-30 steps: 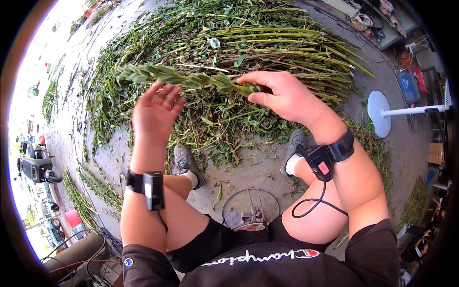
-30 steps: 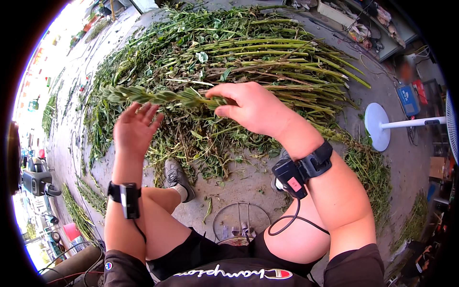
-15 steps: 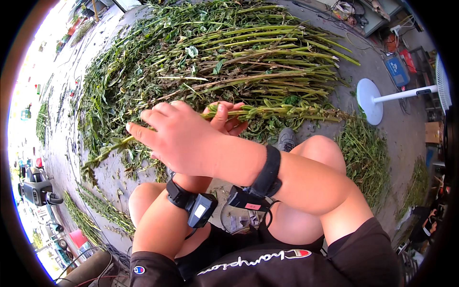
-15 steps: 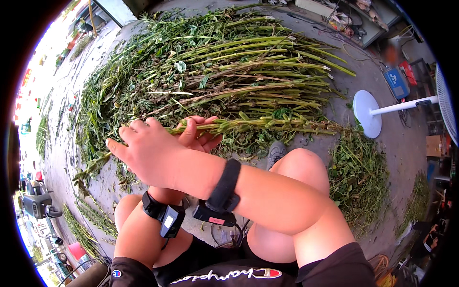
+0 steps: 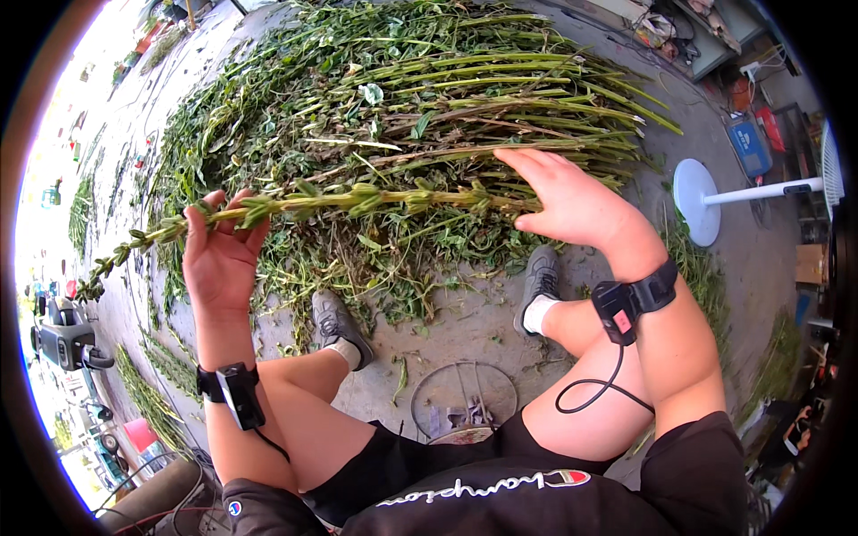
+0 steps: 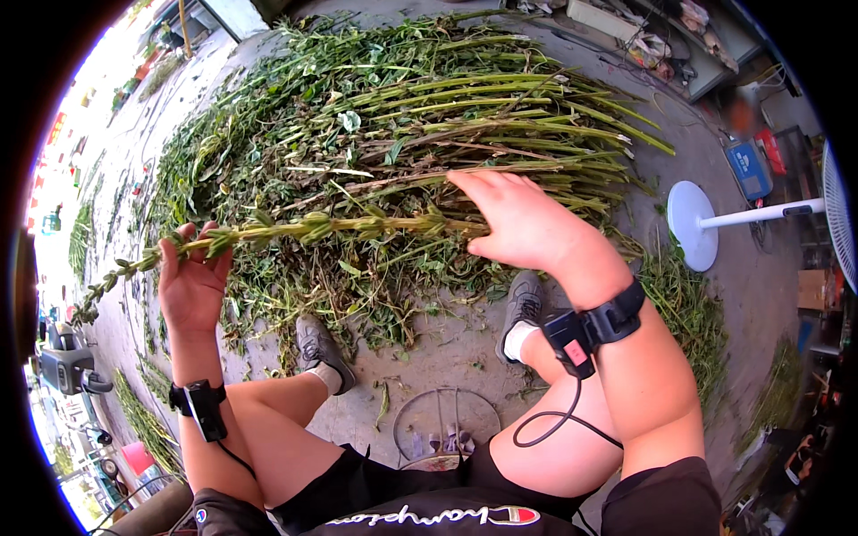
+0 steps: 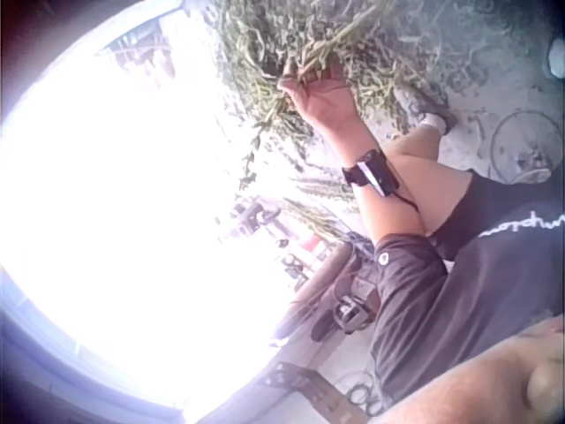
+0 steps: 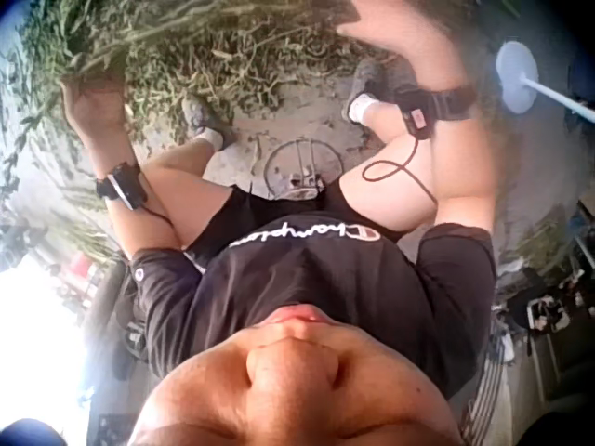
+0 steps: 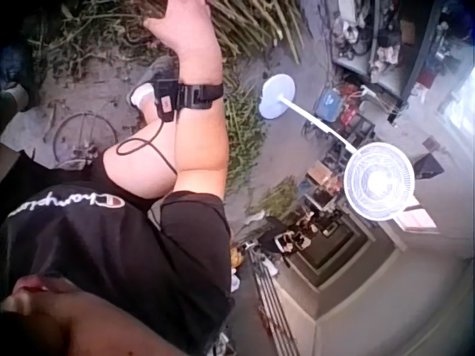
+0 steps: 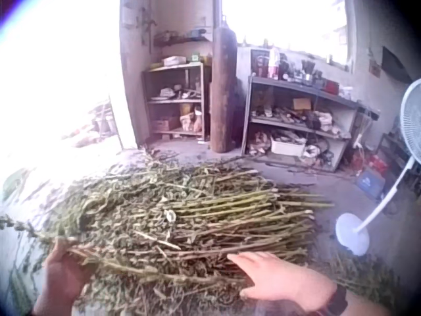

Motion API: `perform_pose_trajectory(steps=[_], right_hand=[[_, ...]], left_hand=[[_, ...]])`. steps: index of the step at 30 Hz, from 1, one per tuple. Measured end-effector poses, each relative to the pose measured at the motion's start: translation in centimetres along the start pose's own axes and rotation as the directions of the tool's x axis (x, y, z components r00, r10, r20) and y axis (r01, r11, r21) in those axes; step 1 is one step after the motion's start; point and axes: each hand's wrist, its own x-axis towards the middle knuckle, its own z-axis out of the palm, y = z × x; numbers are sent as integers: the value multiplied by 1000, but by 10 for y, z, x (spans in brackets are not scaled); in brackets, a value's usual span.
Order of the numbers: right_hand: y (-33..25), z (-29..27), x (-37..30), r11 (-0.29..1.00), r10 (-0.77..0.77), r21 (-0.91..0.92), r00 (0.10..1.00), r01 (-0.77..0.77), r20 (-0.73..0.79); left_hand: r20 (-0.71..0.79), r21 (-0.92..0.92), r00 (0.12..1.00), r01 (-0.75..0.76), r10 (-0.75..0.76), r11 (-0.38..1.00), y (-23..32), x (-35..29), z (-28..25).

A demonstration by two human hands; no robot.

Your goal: The person sits on a concrete floor and strips leaves and small pods from long green plant stems by hand. They pick up individual stems from a large pile, pull off the foliage, and place the cleaned stems onto a separate pile on the floor.

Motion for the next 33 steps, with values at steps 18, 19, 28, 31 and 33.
perform_pose_trajectory(steps=[18, 19, 28, 31, 33], right_hand=[[68, 14, -46, 896, 124, 222, 695, -386, 709], [57, 14, -42, 871, 108, 255, 670, -419, 734], [40, -6, -44, 651, -72, 534, 656, -540, 751], [36, -4, -43, 678, -18, 447, 594, -584, 804], [38, -4, -43, 702, 10, 412, 585, -582, 811]], left_hand=[[-138, 14, 988, -66, 68, 998, 111, -49, -133], [-162, 21, 984, -72, 75, 997, 118, -54, -143], [-237, -67, 970, -67, 49, 995, 153, -62, -206], [-299, -49, 953, -62, 44, 997, 155, -61, -218], [-360, -58, 933, -49, 25, 997, 157, -62, -227]])
